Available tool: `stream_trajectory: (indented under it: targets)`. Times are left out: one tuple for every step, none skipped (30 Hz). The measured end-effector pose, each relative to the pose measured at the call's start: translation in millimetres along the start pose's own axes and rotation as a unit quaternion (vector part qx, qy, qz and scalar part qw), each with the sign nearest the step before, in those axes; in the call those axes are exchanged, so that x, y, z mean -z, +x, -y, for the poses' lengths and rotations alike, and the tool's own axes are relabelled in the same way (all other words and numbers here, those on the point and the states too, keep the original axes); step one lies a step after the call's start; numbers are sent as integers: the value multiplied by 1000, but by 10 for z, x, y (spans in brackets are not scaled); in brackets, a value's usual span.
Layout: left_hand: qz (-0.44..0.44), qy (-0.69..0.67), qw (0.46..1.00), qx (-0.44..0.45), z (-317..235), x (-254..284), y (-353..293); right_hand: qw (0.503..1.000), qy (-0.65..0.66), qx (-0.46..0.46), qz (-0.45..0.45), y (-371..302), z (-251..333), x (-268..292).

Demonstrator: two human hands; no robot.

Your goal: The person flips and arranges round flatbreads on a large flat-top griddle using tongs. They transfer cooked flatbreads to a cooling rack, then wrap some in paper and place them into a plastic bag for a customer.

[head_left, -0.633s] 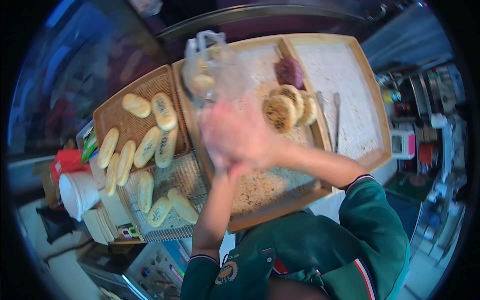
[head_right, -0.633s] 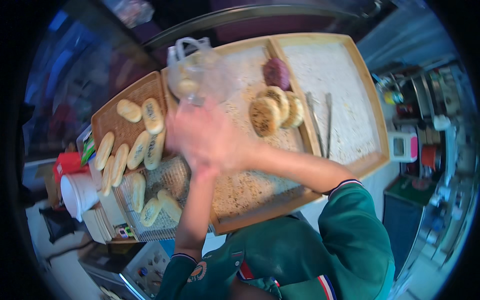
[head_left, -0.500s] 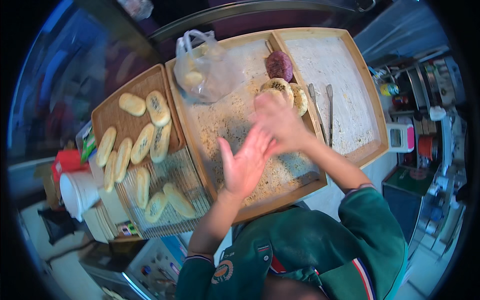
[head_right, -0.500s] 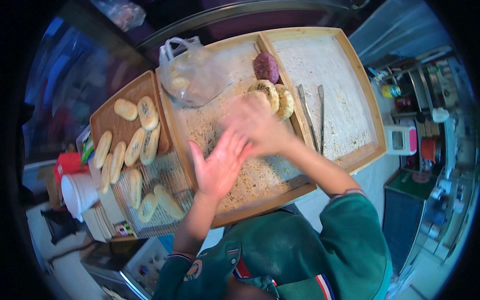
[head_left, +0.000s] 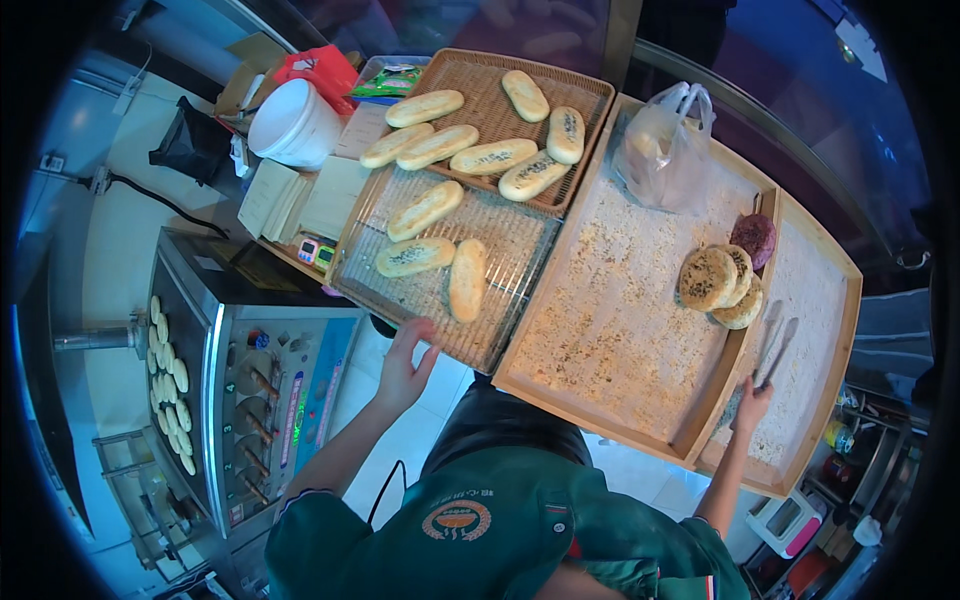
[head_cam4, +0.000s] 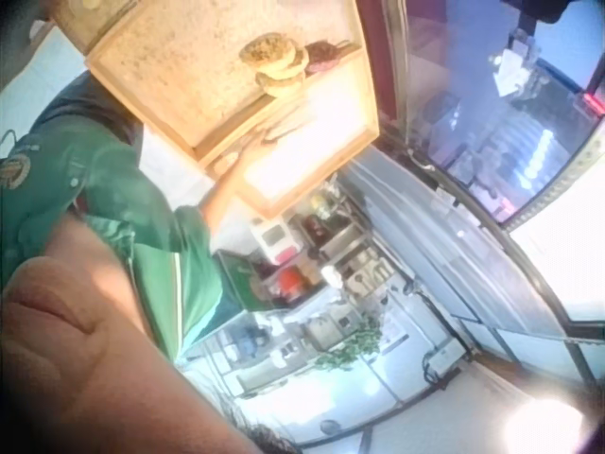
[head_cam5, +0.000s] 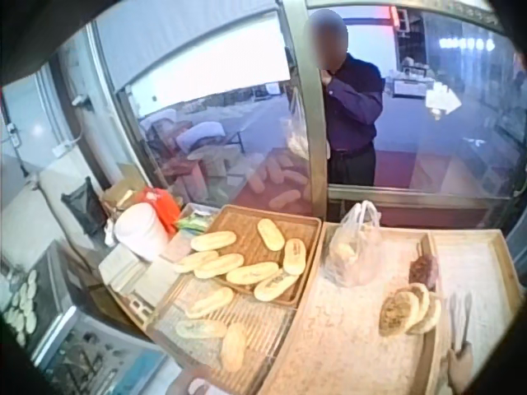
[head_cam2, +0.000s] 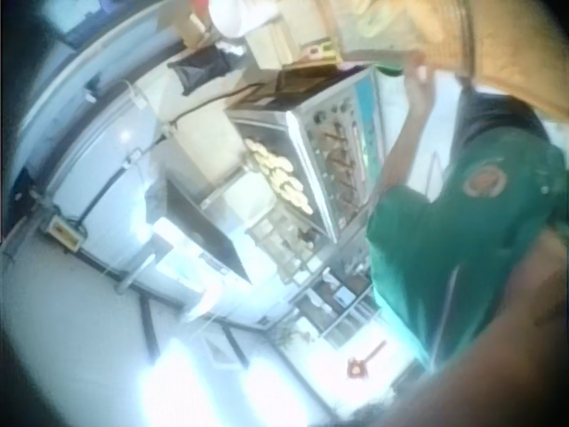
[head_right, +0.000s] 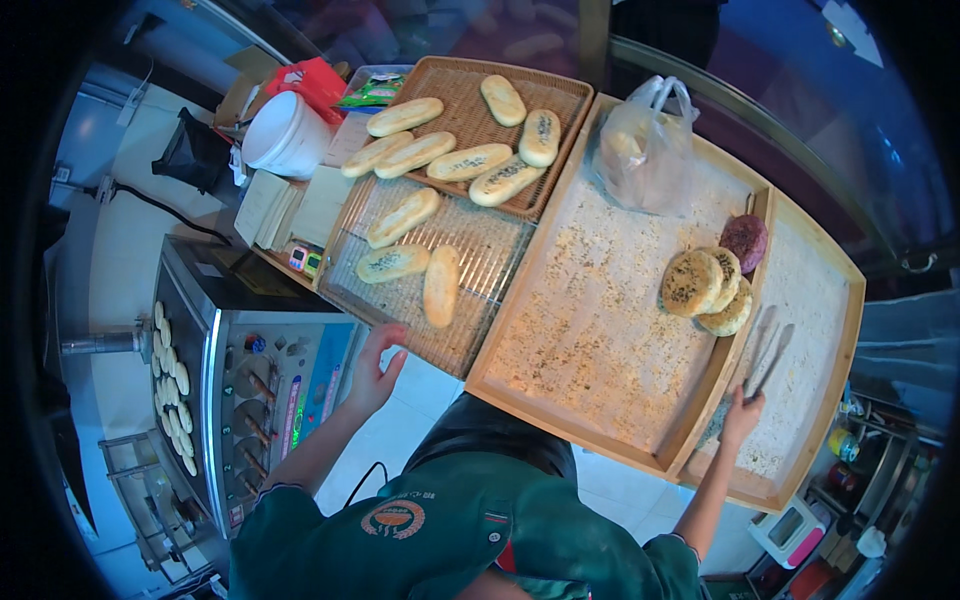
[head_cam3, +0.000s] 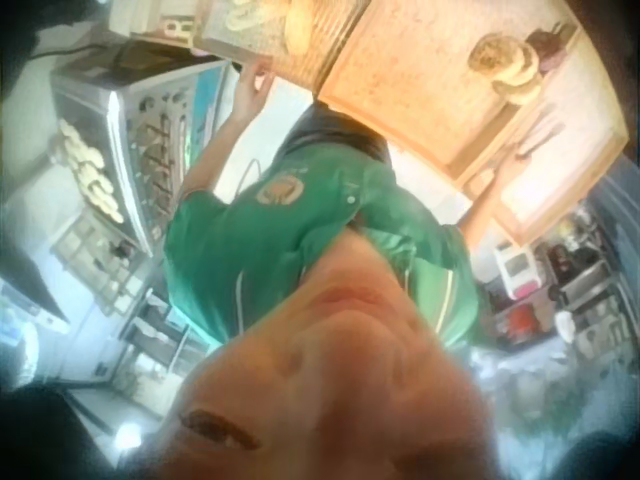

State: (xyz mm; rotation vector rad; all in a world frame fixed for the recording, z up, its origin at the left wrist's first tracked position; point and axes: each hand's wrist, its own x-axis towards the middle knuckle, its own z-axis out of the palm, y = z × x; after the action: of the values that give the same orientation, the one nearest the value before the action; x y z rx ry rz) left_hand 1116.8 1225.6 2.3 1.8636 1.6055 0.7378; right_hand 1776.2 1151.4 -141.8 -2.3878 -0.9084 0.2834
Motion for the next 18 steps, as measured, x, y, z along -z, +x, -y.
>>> stream_trajectory:
  targets:
    - [3,36,999,-4,76,119,-110,997,56,-58,-16,-19,90,88]
    - [7,46,999,3,165,225,-202,992,121,-2,-33,-91,214,157]
    - [7,53,999,6,263,312,-291,982,179,11,-52,-174,374,244]
    - [8,59,998,7,379,400,-376,968,238,35,-69,-288,578,285]
    - [11,65,998,6,513,495,-449,964,257,47,-56,-418,830,268]
    - [25,60,998,7,666,589,-506,957,278,72,-41,-548,1119,238]
    - [31,45,998,9,815,671,-564,950,297,95,-26,-710,1430,204]
    - [37,26,999,15,966,758,-603,947,309,91,2,-896,1764,133]
    - [45,2,999,28,1116,855,-625,941,324,92,27,-1107,2114,20]
    - [45,7,999,14,1254,959,-640,934,335,100,69,-1323,2466,-90]
    - [46,-7,999,20,1388,1056,-624,925,348,111,108,-1538,2807,-199]
    - [46,-21,998,27,1507,1142,-591,915,354,99,168,-1737,3132,-306]
    - [44,-36,998,34,1617,1224,-539,900,362,88,227,-1887,3451,-413]
    - [32,-51,998,17,1715,1280,-456,891,352,103,269,-1993,3756,-527]
    - [28,-56,998,11,1799,1328,-378,880,342,114,311,-2080,4030,-644]
    - [28,-70,997,9,1869,1349,-282,867,346,112,341,-2135,4281,-769]
    - [23,-83,996,3,1929,1352,-172,858,343,99,370,-2133,4524,-895]
    - [35,-121,992,29,1976,1343,-57,840,337,97,414,-2088,4745,-1012]
